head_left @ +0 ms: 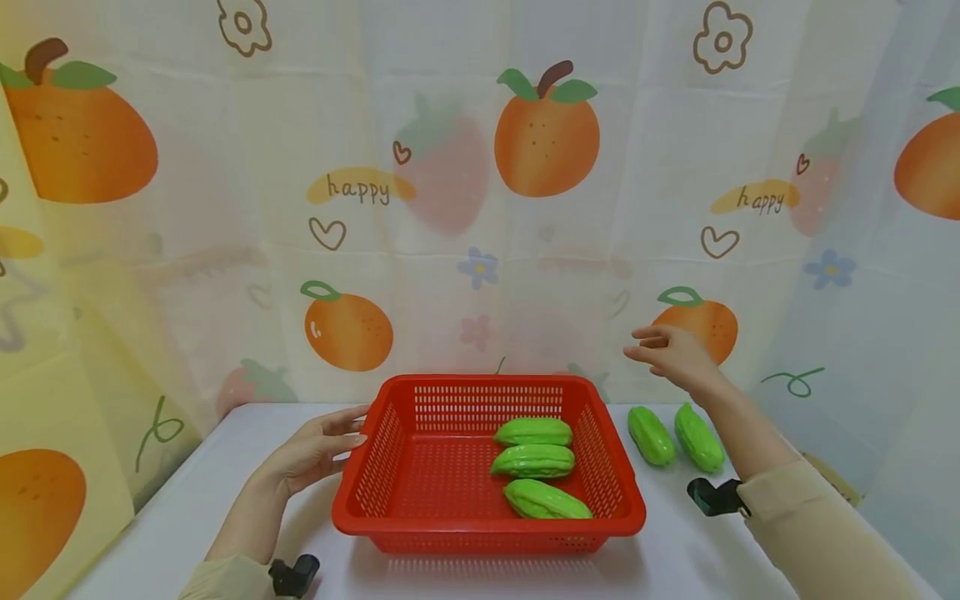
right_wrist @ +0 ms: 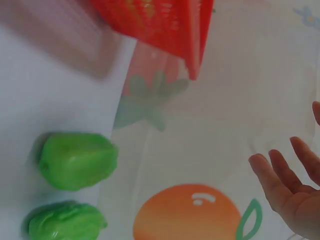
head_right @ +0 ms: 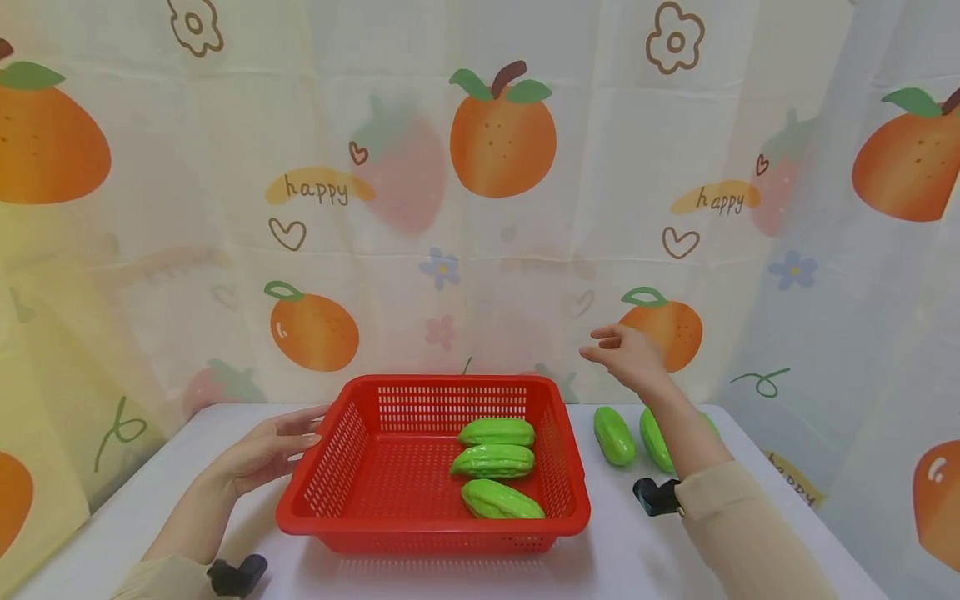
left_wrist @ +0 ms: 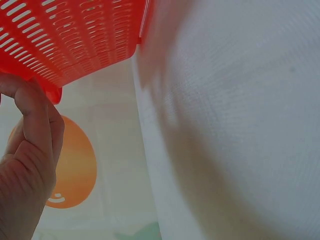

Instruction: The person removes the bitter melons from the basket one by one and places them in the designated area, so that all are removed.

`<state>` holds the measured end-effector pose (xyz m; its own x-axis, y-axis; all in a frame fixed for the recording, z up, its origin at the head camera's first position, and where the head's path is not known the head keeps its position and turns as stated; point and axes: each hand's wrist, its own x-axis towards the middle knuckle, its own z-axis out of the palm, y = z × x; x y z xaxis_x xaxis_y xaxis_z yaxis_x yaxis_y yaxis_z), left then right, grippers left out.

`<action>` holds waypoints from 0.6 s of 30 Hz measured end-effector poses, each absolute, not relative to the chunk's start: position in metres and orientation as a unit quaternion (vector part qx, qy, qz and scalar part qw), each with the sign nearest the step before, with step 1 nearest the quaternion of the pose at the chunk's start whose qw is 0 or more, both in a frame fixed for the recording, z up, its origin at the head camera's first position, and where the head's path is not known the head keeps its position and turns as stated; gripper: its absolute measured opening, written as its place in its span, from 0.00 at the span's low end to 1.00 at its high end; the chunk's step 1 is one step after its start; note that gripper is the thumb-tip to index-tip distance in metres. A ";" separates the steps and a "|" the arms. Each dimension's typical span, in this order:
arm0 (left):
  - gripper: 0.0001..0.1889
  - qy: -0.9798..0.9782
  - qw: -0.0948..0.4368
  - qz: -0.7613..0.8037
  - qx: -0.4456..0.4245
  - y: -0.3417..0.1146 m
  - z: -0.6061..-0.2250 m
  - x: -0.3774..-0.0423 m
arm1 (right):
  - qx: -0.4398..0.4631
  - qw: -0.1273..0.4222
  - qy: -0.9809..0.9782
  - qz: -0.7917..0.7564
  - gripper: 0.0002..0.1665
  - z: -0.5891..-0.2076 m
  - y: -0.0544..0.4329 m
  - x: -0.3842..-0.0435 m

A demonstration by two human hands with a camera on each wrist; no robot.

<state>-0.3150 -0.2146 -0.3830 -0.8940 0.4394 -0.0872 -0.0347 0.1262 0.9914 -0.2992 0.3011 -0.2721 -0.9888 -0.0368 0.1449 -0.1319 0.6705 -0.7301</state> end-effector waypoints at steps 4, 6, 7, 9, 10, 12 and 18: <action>0.38 0.729 0.184 0.645 0.140 -0.216 -0.384 -0.316 | 0.051 0.057 -0.909 0.410 0.34 -0.269 0.283 -0.303; 0.38 0.729 0.184 0.644 0.142 -0.216 -0.384 -0.316 | 0.054 0.055 -0.909 0.411 0.34 -0.268 0.276 -0.304; 0.38 0.729 0.185 0.644 0.143 -0.217 -0.384 -0.316 | 0.055 0.052 -0.908 0.412 0.34 -0.269 0.272 -0.305; 0.38 0.729 0.185 0.643 0.145 -0.217 -0.384 -0.316 | 0.057 0.045 -0.906 0.417 0.34 -0.269 0.266 -0.307; 0.37 0.728 0.185 0.644 0.146 -0.217 -0.384 -0.315 | 0.061 0.041 -0.905 0.419 0.34 -0.270 0.263 -0.308; 0.37 0.726 0.185 0.645 0.148 -0.217 -0.383 -0.315 | 0.065 0.034 -0.903 0.424 0.34 -0.271 0.258 -0.310; 0.37 0.725 0.185 0.647 0.151 -0.215 -0.382 -0.314 | 0.072 0.019 -0.897 0.436 0.32 -0.276 0.245 -0.318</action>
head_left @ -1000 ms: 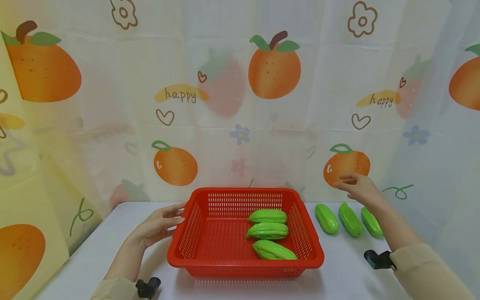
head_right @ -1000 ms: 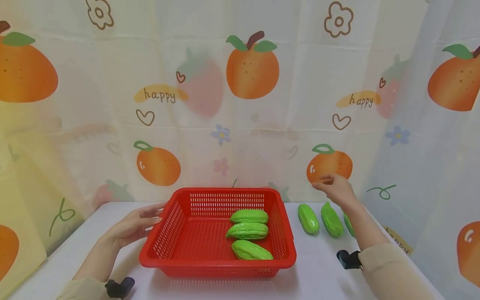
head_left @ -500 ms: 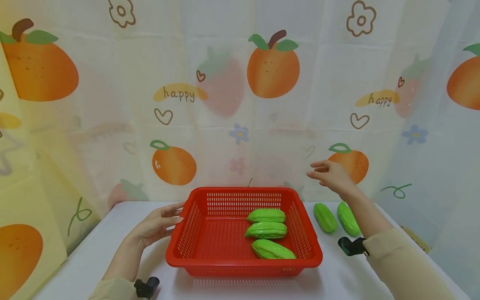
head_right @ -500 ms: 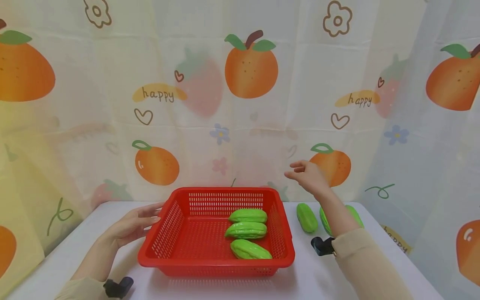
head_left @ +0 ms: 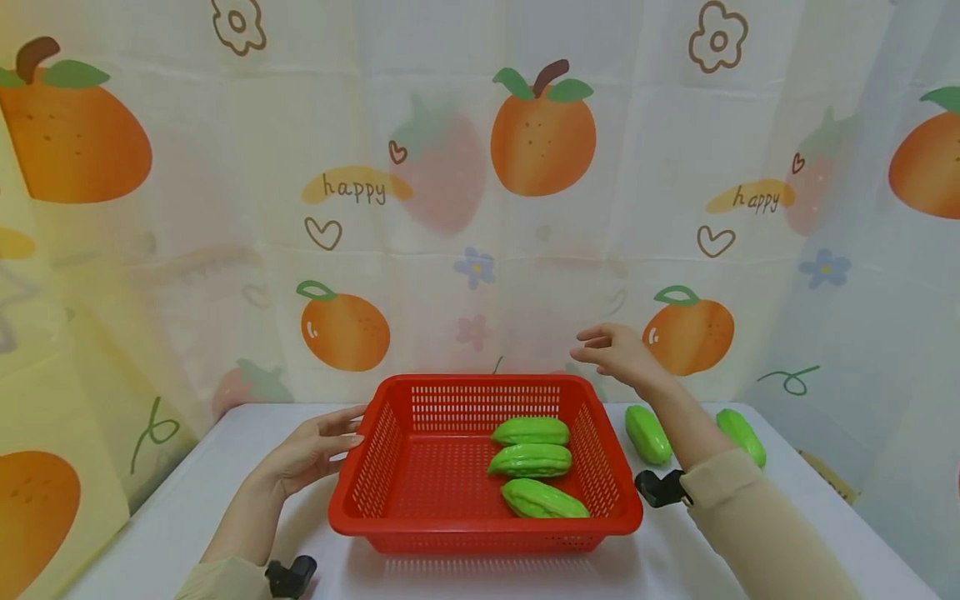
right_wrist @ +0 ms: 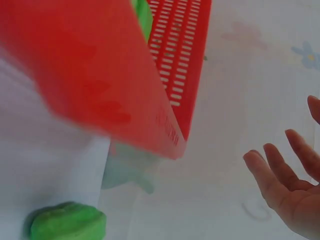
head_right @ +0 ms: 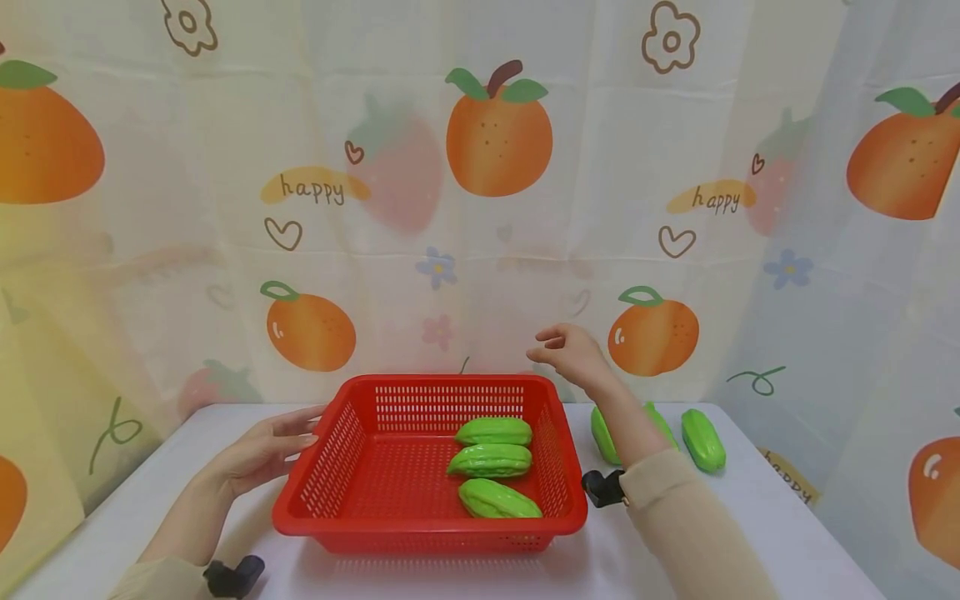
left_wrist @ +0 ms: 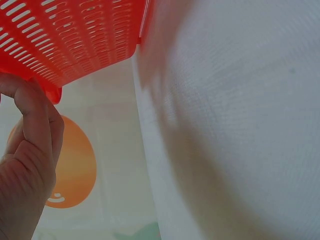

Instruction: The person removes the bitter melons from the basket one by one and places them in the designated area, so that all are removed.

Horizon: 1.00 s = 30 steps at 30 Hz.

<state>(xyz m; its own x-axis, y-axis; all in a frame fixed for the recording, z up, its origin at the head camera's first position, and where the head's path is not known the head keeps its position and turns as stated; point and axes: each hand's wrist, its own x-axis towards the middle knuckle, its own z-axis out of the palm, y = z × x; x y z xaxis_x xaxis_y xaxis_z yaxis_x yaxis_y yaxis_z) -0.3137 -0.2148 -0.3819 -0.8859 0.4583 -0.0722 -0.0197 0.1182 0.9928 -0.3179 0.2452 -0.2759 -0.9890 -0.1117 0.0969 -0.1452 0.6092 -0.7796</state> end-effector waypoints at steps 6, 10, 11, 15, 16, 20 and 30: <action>0.37 0.720 0.186 0.650 0.156 -0.216 -0.384 -0.315 | 0.078 0.003 -0.888 0.453 0.31 -0.280 0.233 -0.325; 0.37 0.713 0.190 0.656 0.158 -0.217 -0.387 -0.317 | 0.084 -0.009 -0.882 0.464 0.31 -0.281 0.225 -0.329; 0.37 0.713 0.190 0.656 0.158 -0.218 -0.387 -0.318 | 0.085 -0.012 -0.881 0.465 0.31 -0.282 0.223 -0.330; 0.37 0.713 0.190 0.657 0.156 -0.218 -0.388 -0.318 | 0.084 -0.025 -0.878 0.470 0.30 -0.287 0.218 -0.333; 0.37 0.713 0.190 0.657 0.156 -0.217 -0.388 -0.318 | 0.083 -0.029 -0.877 0.472 0.30 -0.288 0.216 -0.334; 0.37 0.716 0.189 0.654 0.156 -0.217 -0.387 -0.318 | 0.080 -0.046 -0.870 0.484 0.29 -0.295 0.212 -0.337; 0.37 0.713 0.192 0.656 0.155 -0.217 -0.386 -0.318 | 0.067 -0.120 -0.863 0.486 0.31 -0.314 0.205 -0.344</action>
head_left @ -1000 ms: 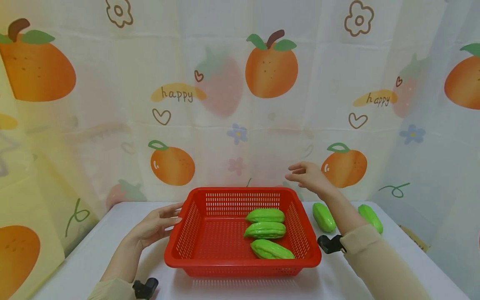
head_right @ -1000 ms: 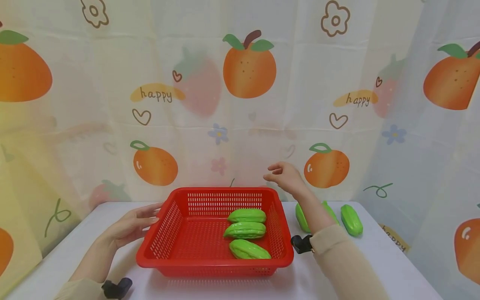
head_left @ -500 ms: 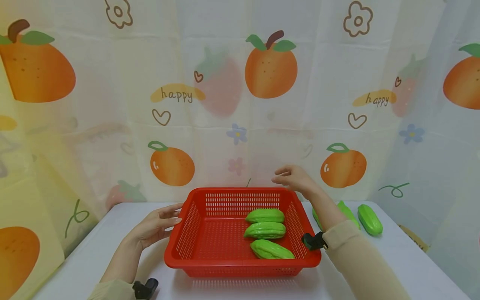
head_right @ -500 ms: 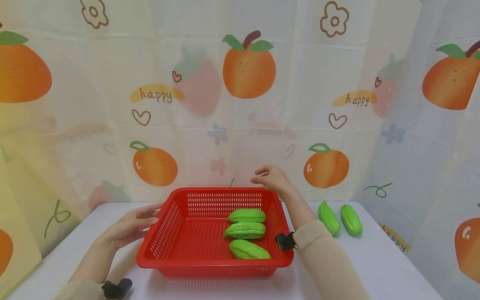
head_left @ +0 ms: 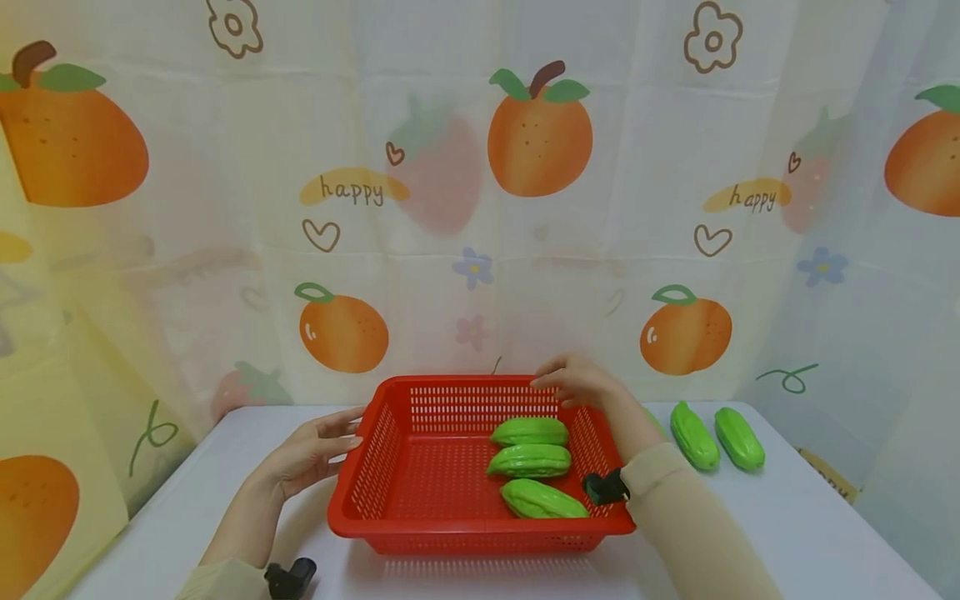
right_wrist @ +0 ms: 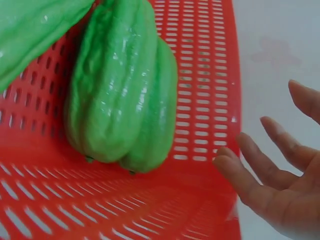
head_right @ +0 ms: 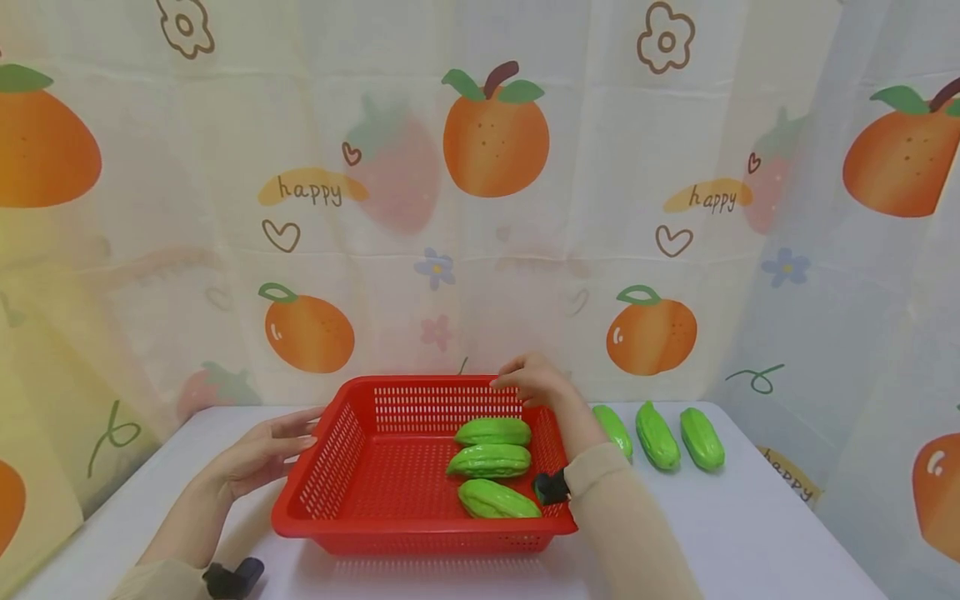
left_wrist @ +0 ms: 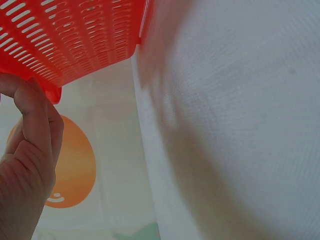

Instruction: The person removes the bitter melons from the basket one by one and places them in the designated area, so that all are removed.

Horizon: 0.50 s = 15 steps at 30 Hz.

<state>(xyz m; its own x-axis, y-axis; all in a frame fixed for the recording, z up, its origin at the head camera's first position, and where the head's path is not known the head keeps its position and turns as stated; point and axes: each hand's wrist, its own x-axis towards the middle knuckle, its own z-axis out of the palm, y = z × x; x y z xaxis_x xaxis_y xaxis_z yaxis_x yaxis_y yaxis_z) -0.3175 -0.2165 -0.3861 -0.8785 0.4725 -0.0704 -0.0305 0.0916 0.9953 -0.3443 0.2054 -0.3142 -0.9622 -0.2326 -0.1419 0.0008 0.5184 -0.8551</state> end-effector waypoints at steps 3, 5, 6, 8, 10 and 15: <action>0.36 0.712 0.193 0.657 0.155 -0.216 -0.386 -0.317 | -0.057 0.129 0.870 -0.473 0.30 -0.319 0.203 -0.346; 0.36 0.713 0.192 0.656 0.155 -0.216 -0.386 -0.317 | -0.054 0.128 0.873 -0.467 0.29 -0.321 0.202 -0.346; 0.36 0.714 0.191 0.655 0.154 -0.216 -0.386 -0.317 | -0.052 0.128 0.874 -0.466 0.29 -0.322 0.202 -0.347; 0.36 0.716 0.190 0.654 0.154 -0.216 -0.385 -0.317 | -0.054 0.129 0.876 -0.462 0.28 -0.324 0.201 -0.347; 0.36 0.717 0.190 0.653 0.153 -0.216 -0.385 -0.317 | -0.053 0.135 0.877 -0.458 0.27 -0.326 0.200 -0.347; 0.37 0.718 0.189 0.652 0.153 -0.216 -0.384 -0.316 | -0.042 0.153 0.883 -0.442 0.28 -0.327 0.197 -0.348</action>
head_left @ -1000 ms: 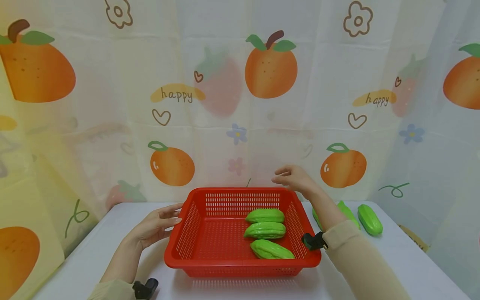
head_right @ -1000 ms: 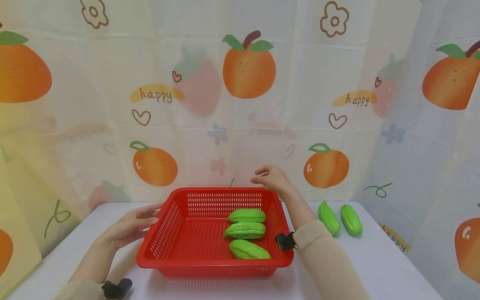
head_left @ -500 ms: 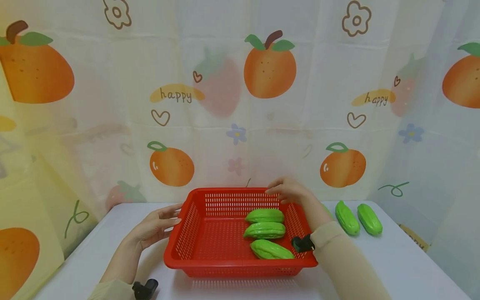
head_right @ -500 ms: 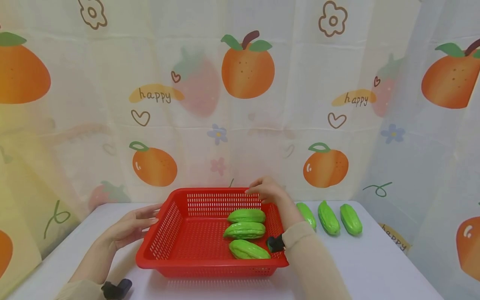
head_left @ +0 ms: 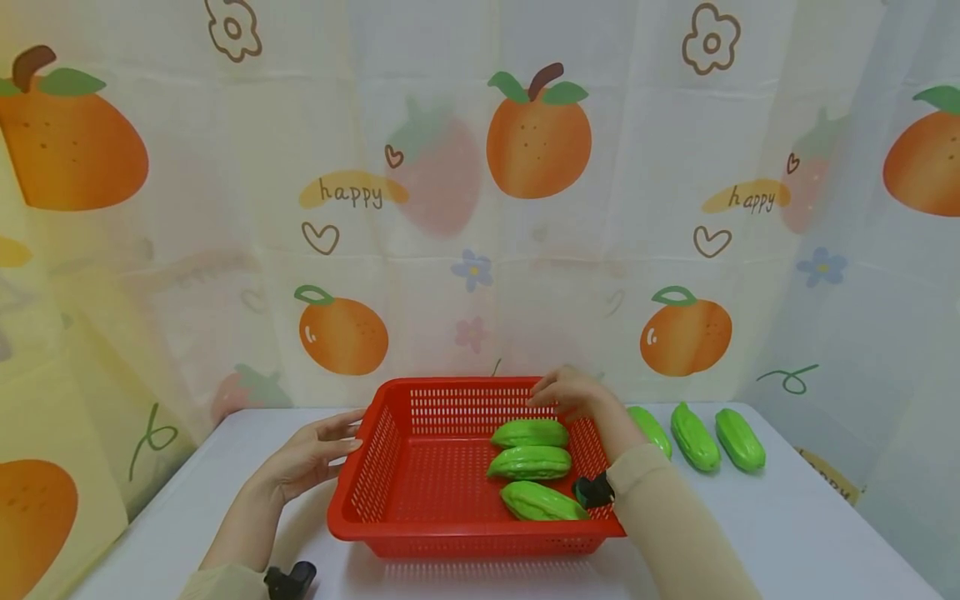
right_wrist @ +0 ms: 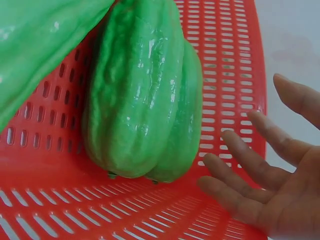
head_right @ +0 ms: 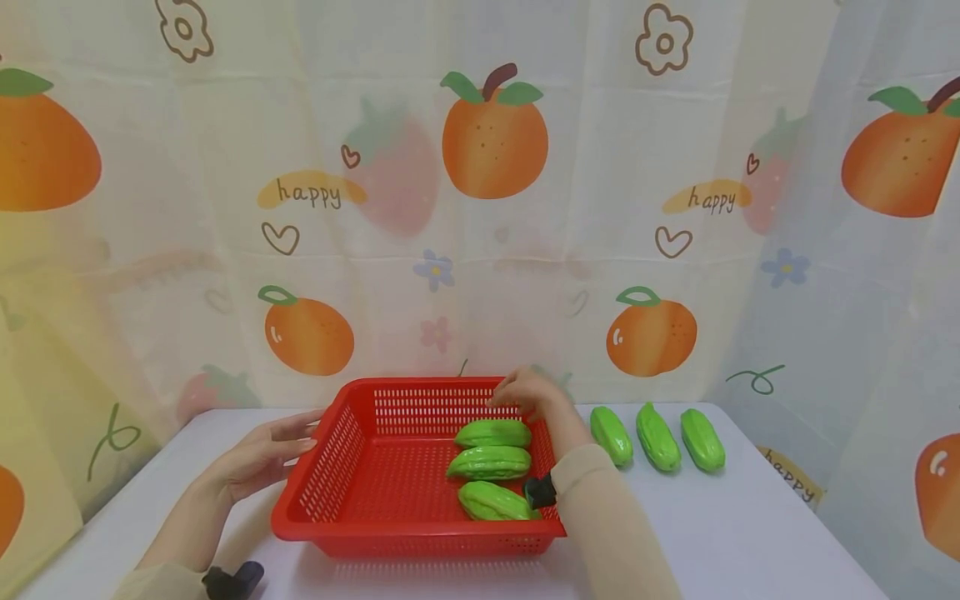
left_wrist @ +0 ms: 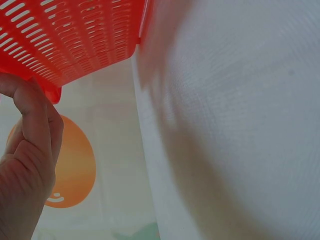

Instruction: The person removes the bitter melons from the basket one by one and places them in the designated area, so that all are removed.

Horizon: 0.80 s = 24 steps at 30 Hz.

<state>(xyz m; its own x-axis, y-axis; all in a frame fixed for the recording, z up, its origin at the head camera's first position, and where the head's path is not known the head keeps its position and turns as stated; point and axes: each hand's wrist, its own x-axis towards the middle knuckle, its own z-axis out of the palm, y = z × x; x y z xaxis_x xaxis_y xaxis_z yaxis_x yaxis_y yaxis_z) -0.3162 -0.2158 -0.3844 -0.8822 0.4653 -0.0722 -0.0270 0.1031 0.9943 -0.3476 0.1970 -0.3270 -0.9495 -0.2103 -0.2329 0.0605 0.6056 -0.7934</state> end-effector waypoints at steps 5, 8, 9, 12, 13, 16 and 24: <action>0.37 0.719 0.189 0.651 0.153 -0.216 -0.385 -0.317 | -0.033 0.147 0.889 -0.431 0.28 -0.330 0.196 -0.349; 0.37 0.718 0.190 0.652 0.154 -0.216 -0.386 -0.317 | -0.033 0.149 0.894 -0.422 0.29 -0.331 0.195 -0.349; 0.37 0.717 0.190 0.652 0.155 -0.216 -0.386 -0.317 | -0.034 0.151 0.895 -0.419 0.29 -0.331 0.194 -0.349; 0.37 0.715 0.191 0.654 0.157 -0.216 -0.387 -0.317 | -0.037 0.162 0.897 -0.410 0.29 -0.332 0.194 -0.348; 0.37 0.715 0.191 0.654 0.159 -0.217 -0.387 -0.317 | -0.039 0.168 0.897 -0.407 0.29 -0.332 0.193 -0.348; 0.36 0.713 0.191 0.655 0.161 -0.217 -0.388 -0.317 | -0.050 0.183 0.902 -0.387 0.29 -0.333 0.192 -0.348; 0.36 0.711 0.193 0.656 0.165 -0.217 -0.389 -0.319 | -0.072 0.199 0.916 -0.340 0.27 -0.342 0.197 -0.358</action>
